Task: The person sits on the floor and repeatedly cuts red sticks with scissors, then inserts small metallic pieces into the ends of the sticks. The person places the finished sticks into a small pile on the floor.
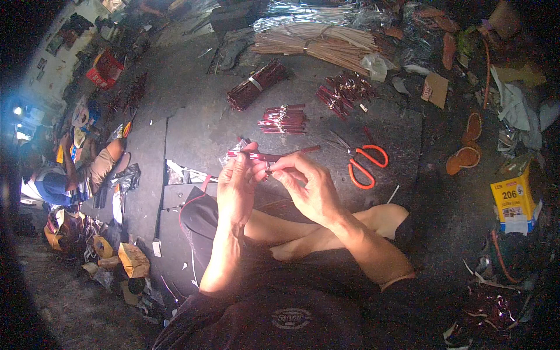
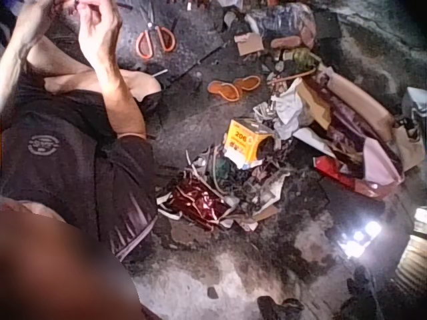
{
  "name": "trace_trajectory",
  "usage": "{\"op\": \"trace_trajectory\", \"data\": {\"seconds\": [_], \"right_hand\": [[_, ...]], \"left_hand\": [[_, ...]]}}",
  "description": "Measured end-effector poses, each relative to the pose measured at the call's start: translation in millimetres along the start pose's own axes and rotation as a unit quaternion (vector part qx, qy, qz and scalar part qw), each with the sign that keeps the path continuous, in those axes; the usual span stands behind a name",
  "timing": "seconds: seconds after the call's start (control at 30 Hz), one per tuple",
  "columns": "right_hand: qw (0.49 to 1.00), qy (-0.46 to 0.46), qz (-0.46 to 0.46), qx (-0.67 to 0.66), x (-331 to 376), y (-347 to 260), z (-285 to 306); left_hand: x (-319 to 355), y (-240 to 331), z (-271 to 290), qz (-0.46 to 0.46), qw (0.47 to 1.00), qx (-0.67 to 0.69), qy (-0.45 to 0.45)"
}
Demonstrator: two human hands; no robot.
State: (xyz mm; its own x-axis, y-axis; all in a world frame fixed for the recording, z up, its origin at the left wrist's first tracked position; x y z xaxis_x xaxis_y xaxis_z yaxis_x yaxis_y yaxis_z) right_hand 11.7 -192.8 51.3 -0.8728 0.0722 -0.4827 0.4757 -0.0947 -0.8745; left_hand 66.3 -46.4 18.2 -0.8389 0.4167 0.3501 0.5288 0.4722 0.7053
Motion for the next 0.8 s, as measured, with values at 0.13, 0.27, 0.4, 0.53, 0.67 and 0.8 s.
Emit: {"op": "trace_trajectory", "data": {"seconds": [0.13,0.27,0.4,0.53,0.67,0.8], "right_hand": [[0.999,0.000,-0.018,-0.031,-2.0,-2.6,5.7],[0.999,-0.027,-0.020,-0.010,-3.9,-5.3,8.9],[0.999,-0.033,-0.028,-0.005,-4.6,-3.4,9.3],[0.998,-0.045,-0.032,-0.004,-4.8,-2.3,10.0],[0.998,-0.041,-0.042,-0.026,-4.3,-0.6,9.4],[0.981,-0.003,-0.144,-0.126,-0.8,9.5,10.1]], "left_hand": [[4.8,0.5,1.4,-0.007,0.998,-0.067,0.013],[6.2,-3.0,-0.9,-0.005,0.998,-0.056,0.012],[8.6,-3.5,-3.4,-0.011,0.998,-0.067,0.020],[10.7,-3.9,-3.6,-0.021,0.996,-0.085,0.016],[12.7,-1.5,-5.8,-0.043,0.992,-0.119,0.010],[21.1,6.5,-16.7,-0.104,0.974,-0.203,0.008]]}}
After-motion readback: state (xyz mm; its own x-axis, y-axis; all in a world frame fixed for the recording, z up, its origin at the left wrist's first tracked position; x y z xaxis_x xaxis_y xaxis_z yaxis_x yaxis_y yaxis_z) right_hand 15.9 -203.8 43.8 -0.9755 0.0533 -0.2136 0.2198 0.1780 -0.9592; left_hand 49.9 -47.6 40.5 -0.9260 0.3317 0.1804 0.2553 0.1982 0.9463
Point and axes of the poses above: each hand's wrist, its own x-axis away from the middle knuckle, its own z-axis out of the back of the hand, y = z × x, the point moved 6 cm from there along -x, towards the middle knuckle, and after that the axes turned 14 degrees about z, right-handed, at the moved point
